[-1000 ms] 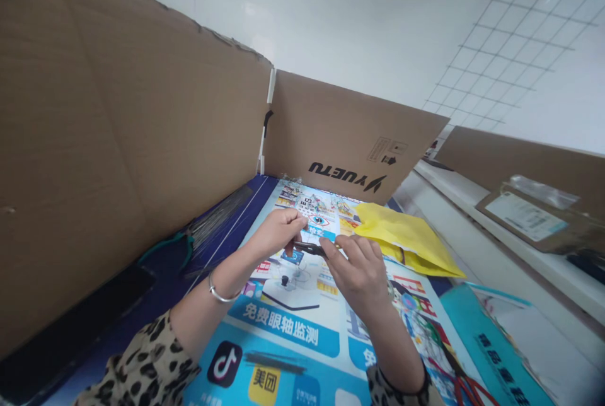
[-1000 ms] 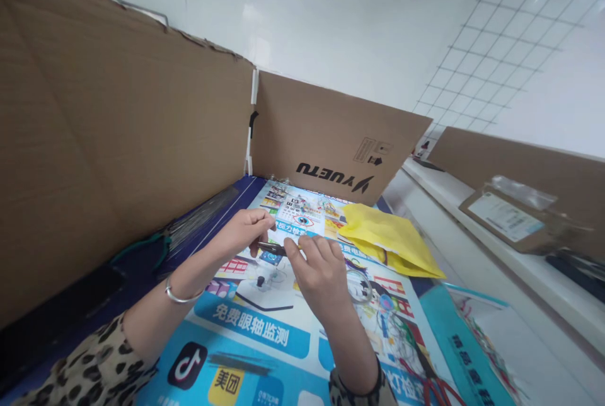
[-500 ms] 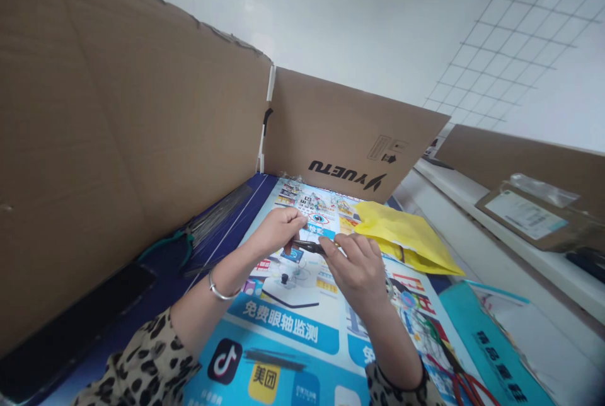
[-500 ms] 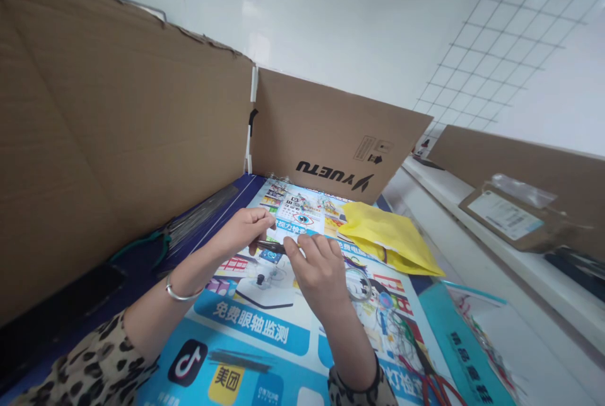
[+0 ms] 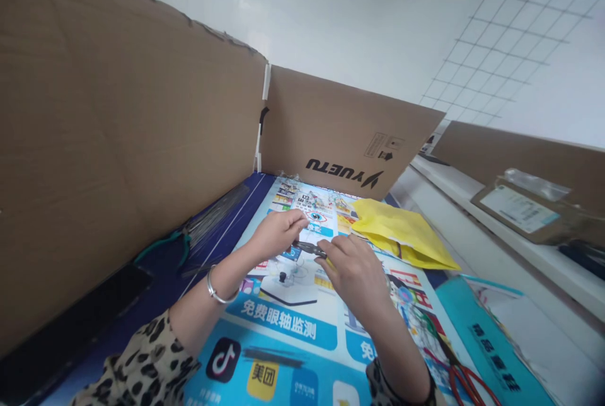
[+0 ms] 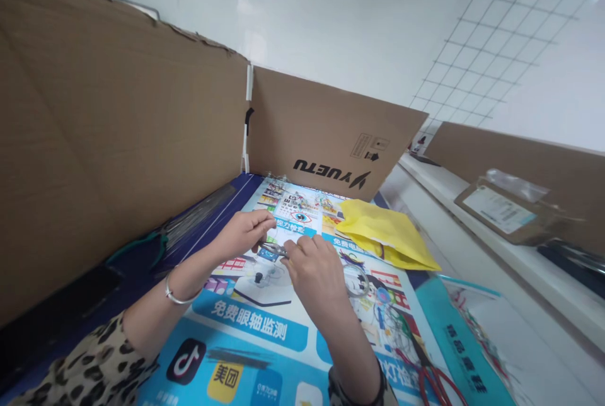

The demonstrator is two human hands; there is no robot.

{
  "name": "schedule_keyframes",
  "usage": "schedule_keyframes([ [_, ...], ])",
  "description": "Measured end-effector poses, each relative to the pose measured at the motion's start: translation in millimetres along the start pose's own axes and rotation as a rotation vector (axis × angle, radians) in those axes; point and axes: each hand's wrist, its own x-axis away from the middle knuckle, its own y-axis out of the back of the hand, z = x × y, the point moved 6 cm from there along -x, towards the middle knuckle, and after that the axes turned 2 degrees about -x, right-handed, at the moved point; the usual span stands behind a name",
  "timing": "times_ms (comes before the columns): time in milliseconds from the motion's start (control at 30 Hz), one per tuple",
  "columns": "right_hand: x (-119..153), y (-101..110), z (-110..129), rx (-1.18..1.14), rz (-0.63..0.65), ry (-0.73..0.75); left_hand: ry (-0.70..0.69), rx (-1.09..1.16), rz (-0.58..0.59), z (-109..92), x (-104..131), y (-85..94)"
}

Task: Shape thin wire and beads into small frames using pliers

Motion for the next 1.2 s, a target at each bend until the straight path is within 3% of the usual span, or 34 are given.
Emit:
schedule_keyframes([
  [300, 4.0, -8.7, -7.2, -0.093, 0.241, -0.186, -0.151, -0.102, -0.007, -5.9, 1.8, -1.3],
  [567, 9.2, -17.2, -10.0, -0.145, 0.266, -0.205, -0.146, -0.105, 0.065, -4.3, 1.6, -6.3],
  [900, 9.0, -18.8, -10.5, -0.256, 0.397, -0.25, -0.174, -0.195, 0.135, -4.2, 2.3, -11.8],
  [1200, 7.9, -38.5, -16.0, -0.379, 0.441, -0.219, -0.144, -0.184, 0.206, 6.7, -1.6, -19.6],
])
